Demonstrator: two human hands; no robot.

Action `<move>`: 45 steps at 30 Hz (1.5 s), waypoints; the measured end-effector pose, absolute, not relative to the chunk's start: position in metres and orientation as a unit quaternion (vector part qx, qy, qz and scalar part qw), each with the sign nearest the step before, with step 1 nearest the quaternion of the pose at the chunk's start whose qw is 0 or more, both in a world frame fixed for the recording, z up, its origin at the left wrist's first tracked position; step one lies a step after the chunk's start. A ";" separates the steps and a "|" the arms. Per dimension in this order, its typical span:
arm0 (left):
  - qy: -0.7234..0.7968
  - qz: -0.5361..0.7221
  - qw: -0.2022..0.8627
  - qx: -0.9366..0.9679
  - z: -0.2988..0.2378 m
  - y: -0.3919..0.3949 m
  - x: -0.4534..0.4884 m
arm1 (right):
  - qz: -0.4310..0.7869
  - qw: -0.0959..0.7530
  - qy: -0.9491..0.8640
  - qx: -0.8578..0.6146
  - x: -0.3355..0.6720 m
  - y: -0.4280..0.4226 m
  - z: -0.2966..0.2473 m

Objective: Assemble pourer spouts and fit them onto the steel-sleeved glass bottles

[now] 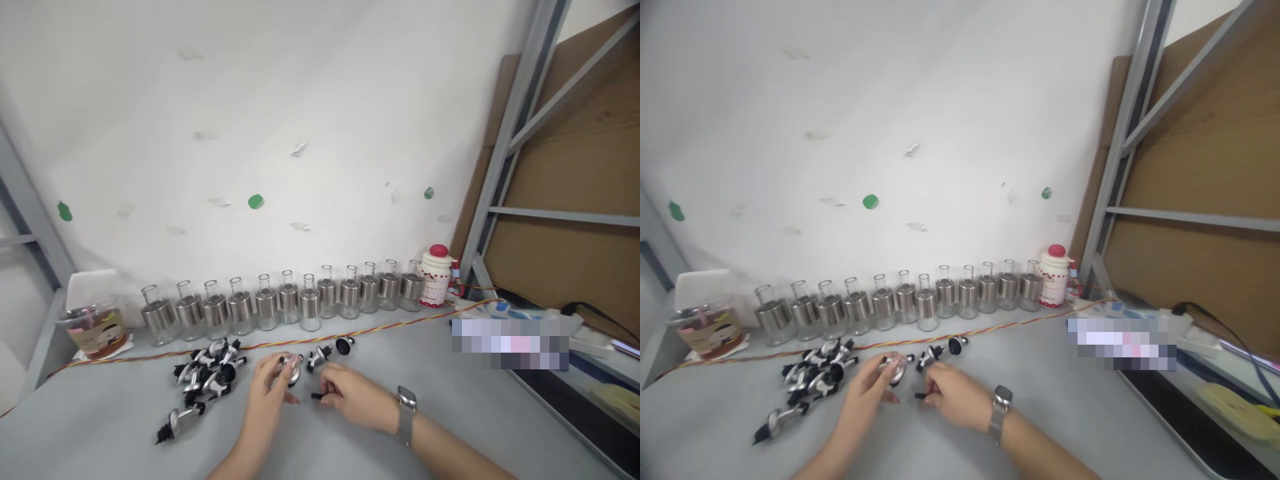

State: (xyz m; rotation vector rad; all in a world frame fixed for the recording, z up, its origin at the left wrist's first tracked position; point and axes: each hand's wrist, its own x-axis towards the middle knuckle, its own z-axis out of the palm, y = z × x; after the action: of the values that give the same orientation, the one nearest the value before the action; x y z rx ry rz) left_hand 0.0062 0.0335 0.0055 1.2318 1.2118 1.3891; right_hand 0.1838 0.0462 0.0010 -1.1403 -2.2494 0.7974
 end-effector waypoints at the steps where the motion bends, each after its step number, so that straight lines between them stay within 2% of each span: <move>1: 0.494 0.553 0.444 0.503 0.008 0.032 0.006 | 0.299 0.258 -0.817 -0.421 0.184 0.047 0.001; 7: 0.500 0.498 0.448 0.549 0.018 0.028 0.006 | 0.426 0.355 -0.716 -0.424 0.186 0.056 0.002; 17: 0.494 0.502 0.574 0.417 0.025 0.025 0.013 | 0.594 0.399 -0.561 -0.417 0.191 0.066 0.010; 22: 0.490 0.512 0.570 0.417 0.024 0.023 0.015 | 0.717 0.406 -0.448 -0.347 0.194 0.057 0.017; 24: 0.488 0.511 0.556 0.437 0.021 0.024 0.014 | 0.699 0.400 -0.469 -0.364 0.193 0.058 0.017; 28: 0.475 0.540 0.536 0.442 0.017 0.027 0.012 | 0.585 0.387 -0.556 -0.445 0.189 0.061 0.016; 31: 0.465 0.567 0.532 0.424 0.016 0.031 0.010 | 0.447 0.395 -0.640 -0.484 0.185 0.057 0.011; 33: 0.457 0.579 0.535 0.412 0.015 0.033 0.009 | 0.331 0.370 -0.711 -0.498 0.183 0.051 0.004; 35: 0.449 0.585 0.539 0.407 0.015 0.032 0.008 | 0.282 0.337 -0.749 -0.496 0.180 0.048 -0.003; 37: 0.442 0.586 0.539 0.414 0.015 0.031 0.008 | 0.293 0.330 -0.750 -0.492 0.179 0.047 -0.008; 42: 0.438 0.574 0.535 0.439 0.016 0.026 0.010 | 0.408 0.374 -0.677 -0.485 0.181 0.057 0.000; 45: 0.437 0.560 0.537 0.455 0.016 0.025 0.013 | 0.515 0.398 -0.620 -0.438 0.183 0.058 0.013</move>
State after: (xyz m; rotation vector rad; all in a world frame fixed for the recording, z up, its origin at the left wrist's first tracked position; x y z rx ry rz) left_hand 0.0130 0.0246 0.0156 1.0822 1.0400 1.3324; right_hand 0.1833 0.0579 0.0133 -1.1102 -1.5702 1.3048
